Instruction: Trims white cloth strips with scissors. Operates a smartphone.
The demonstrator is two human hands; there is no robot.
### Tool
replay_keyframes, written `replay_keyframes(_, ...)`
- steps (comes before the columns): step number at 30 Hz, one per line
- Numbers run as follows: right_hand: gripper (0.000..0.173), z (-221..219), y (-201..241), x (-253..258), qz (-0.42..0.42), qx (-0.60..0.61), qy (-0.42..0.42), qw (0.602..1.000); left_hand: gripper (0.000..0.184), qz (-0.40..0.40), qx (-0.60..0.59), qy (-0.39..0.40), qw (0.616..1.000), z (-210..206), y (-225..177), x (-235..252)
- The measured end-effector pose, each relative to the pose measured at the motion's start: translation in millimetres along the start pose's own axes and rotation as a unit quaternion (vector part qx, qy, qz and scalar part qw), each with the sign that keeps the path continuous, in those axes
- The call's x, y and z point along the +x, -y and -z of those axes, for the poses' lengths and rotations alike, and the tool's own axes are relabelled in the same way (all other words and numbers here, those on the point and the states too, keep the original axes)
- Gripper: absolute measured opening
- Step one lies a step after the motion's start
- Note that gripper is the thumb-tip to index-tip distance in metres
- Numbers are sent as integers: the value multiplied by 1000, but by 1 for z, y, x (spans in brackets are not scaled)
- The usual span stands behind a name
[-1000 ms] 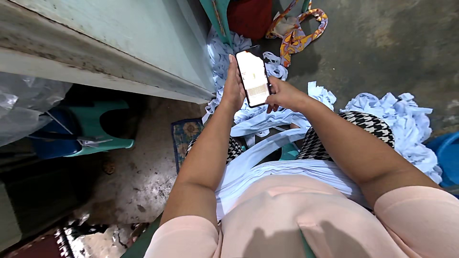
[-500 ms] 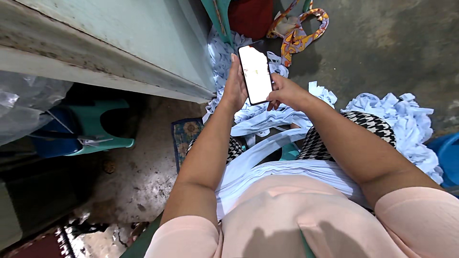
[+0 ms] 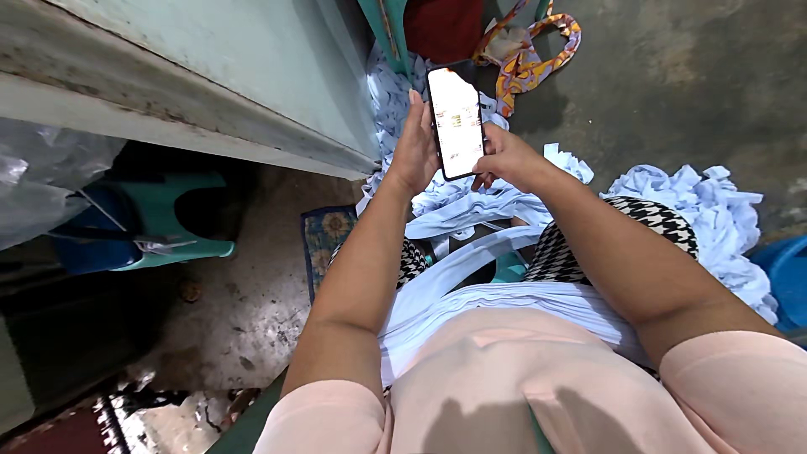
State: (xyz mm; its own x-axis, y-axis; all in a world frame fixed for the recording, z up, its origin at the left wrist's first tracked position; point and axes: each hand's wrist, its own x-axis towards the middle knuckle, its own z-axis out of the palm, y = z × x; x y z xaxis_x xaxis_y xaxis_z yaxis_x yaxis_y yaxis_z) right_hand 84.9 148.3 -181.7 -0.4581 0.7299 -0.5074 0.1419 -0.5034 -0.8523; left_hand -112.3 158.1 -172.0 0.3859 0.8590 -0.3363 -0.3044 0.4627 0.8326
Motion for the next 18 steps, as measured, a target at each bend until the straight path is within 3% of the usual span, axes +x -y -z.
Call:
replay_keyframes(8, 52, -1, 0, -1, 25, 16, 26, 999, 83, -16, -13, -61, 998, -2, 1, 2)
replay_keyframes(18, 52, 0, -1, 0, 21, 12, 29, 999, 83, -23, -21, -61, 998, -2, 4, 3)
